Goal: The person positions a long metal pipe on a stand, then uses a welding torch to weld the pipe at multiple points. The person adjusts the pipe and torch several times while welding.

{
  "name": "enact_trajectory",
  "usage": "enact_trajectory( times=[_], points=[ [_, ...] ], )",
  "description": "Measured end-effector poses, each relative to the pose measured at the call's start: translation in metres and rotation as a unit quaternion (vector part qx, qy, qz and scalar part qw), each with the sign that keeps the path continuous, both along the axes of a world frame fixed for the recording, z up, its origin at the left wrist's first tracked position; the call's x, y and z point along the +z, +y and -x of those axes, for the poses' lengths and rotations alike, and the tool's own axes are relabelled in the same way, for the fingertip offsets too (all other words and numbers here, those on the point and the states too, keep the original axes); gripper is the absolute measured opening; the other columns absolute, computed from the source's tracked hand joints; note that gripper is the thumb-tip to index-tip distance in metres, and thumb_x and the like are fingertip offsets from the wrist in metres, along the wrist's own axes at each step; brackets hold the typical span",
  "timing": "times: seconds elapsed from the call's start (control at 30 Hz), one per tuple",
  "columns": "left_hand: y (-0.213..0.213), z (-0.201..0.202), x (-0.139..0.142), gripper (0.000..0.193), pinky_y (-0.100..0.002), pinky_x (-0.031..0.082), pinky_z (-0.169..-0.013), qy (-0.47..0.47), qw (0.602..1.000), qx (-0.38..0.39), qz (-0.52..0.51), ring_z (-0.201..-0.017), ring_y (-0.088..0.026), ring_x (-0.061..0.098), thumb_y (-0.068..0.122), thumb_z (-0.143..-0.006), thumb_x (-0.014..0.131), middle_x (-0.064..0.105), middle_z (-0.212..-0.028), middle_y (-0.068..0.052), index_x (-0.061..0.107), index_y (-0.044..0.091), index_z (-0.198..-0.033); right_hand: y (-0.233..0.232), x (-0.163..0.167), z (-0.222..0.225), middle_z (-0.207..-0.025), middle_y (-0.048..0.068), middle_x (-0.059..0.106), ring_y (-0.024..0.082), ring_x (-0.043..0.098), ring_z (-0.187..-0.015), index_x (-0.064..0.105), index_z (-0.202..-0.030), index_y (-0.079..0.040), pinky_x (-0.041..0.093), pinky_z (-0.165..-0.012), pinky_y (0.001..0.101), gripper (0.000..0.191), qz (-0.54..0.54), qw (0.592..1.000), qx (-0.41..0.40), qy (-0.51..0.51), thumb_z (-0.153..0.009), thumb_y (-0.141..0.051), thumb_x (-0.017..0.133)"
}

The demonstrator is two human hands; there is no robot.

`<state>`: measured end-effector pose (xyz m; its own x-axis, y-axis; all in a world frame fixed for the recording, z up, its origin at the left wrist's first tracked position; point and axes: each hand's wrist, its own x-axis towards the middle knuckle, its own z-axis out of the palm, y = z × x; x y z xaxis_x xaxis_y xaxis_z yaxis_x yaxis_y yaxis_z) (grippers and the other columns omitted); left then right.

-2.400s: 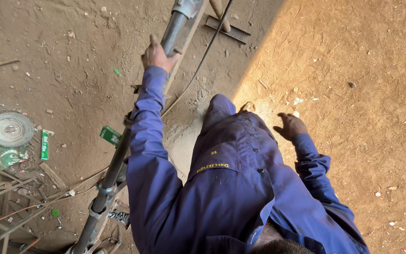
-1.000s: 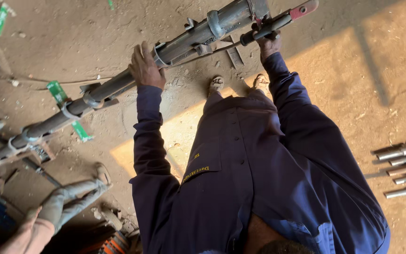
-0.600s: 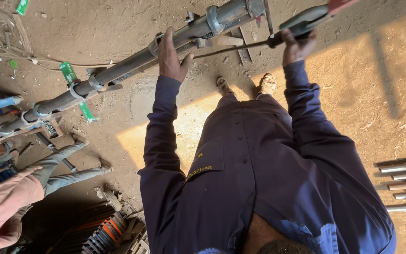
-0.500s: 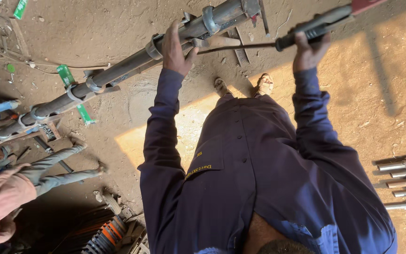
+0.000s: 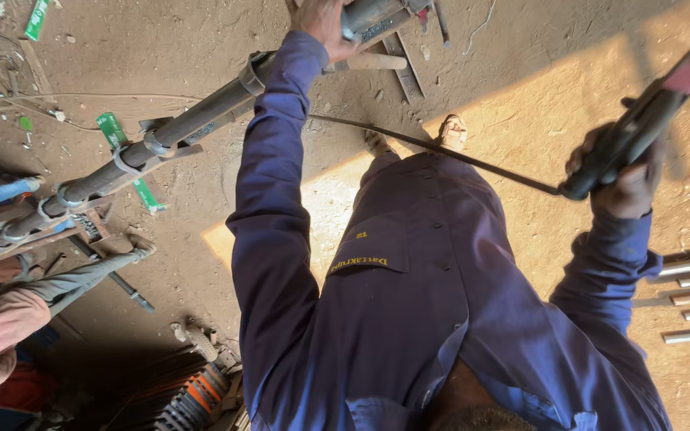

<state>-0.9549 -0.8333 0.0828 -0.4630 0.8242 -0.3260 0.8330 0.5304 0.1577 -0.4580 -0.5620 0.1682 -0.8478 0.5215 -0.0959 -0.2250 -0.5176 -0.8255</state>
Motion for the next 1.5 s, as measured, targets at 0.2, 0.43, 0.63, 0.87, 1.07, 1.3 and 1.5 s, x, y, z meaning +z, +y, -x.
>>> enact_trajectory(
  times=[0.2,0.43,0.63,0.87,1.07,1.3,1.5],
  points=[
    [-0.042,0.001,0.009,0.077,-0.059,0.041,-0.095,0.056,0.994,0.057,-0.072,-0.115,-0.041,0.057,0.036,-0.062,0.094,0.062,-0.120,-0.018,0.057,0.006,-0.122,-0.040,-0.008,-0.045,-0.095,0.012,0.058,0.022,0.061,-0.079,0.027,-0.162,0.001,0.051,-0.069,0.0314,0.122,-0.080,0.974,0.087,-0.191,-0.072,-0.044,0.096],
    [-0.057,0.015,-0.014,0.077,-0.051,0.048,-0.100,-0.002,0.982,-0.021,-0.188,-0.115,-0.040,0.061,0.035,-0.072,0.094,0.065,-0.120,-0.018,0.055,0.006,-0.131,-0.063,-0.024,-0.025,-0.138,0.023,0.061,0.035,0.063,-0.129,0.027,-0.165,0.000,0.050,-0.109,0.0422,0.123,-0.370,0.874,0.180,-0.258,-0.067,-0.036,0.091],
    [-0.053,0.017,-0.042,0.081,-0.052,0.046,-0.106,-0.046,0.972,0.006,-0.228,-0.121,-0.043,0.058,0.037,-0.077,0.092,0.061,-0.127,-0.023,0.050,0.003,-0.138,-0.072,0.006,0.003,-0.111,0.022,0.070,0.033,0.072,-0.101,0.029,-0.160,0.002,0.059,-0.090,0.0414,0.122,-0.385,0.850,0.185,-0.310,-0.064,-0.038,0.093],
    [-0.021,0.016,-0.069,0.100,-0.055,0.039,-0.116,-0.005,0.955,-0.027,-0.295,-0.132,-0.047,0.050,0.037,-0.077,0.092,0.050,-0.141,-0.030,0.036,-0.001,-0.151,-0.065,0.046,0.031,-0.104,0.028,0.072,0.042,0.074,-0.091,0.030,-0.160,0.003,0.061,-0.080,0.0471,0.125,-0.483,0.778,0.160,-0.369,-0.066,-0.051,0.093],
    [0.014,0.004,-0.039,0.101,-0.055,0.042,-0.109,-0.022,0.931,-0.029,-0.364,-0.124,-0.046,0.056,0.033,-0.070,0.091,0.056,-0.137,-0.026,0.038,0.000,-0.149,-0.064,0.080,0.045,-0.100,0.028,0.073,0.044,0.074,-0.085,0.028,-0.161,0.004,0.061,-0.076,0.0480,0.128,-0.524,0.751,0.148,-0.373,-0.065,-0.053,0.091],
    [0.030,-0.012,0.039,0.094,-0.054,0.047,-0.098,-0.037,0.935,0.010,-0.353,-0.109,-0.042,0.060,0.030,-0.060,0.094,0.060,-0.121,-0.019,0.045,0.005,-0.136,-0.074,0.115,0.072,-0.094,0.029,0.072,0.043,0.074,-0.083,0.029,-0.158,0.002,0.060,-0.076,0.0477,0.125,-0.574,0.692,0.129,-0.418,-0.064,-0.053,0.089],
    [0.039,-0.019,0.070,0.094,-0.054,0.047,-0.093,-0.058,0.945,0.055,-0.318,-0.109,-0.043,0.056,0.029,-0.058,0.092,0.057,-0.127,-0.018,0.044,0.007,-0.136,-0.074,0.124,0.074,-0.094,0.026,0.073,0.037,0.075,-0.086,0.033,-0.155,0.001,0.060,-0.080,0.0457,0.118,-0.502,0.730,0.121,-0.447,-0.065,-0.058,0.083]
  ],
)
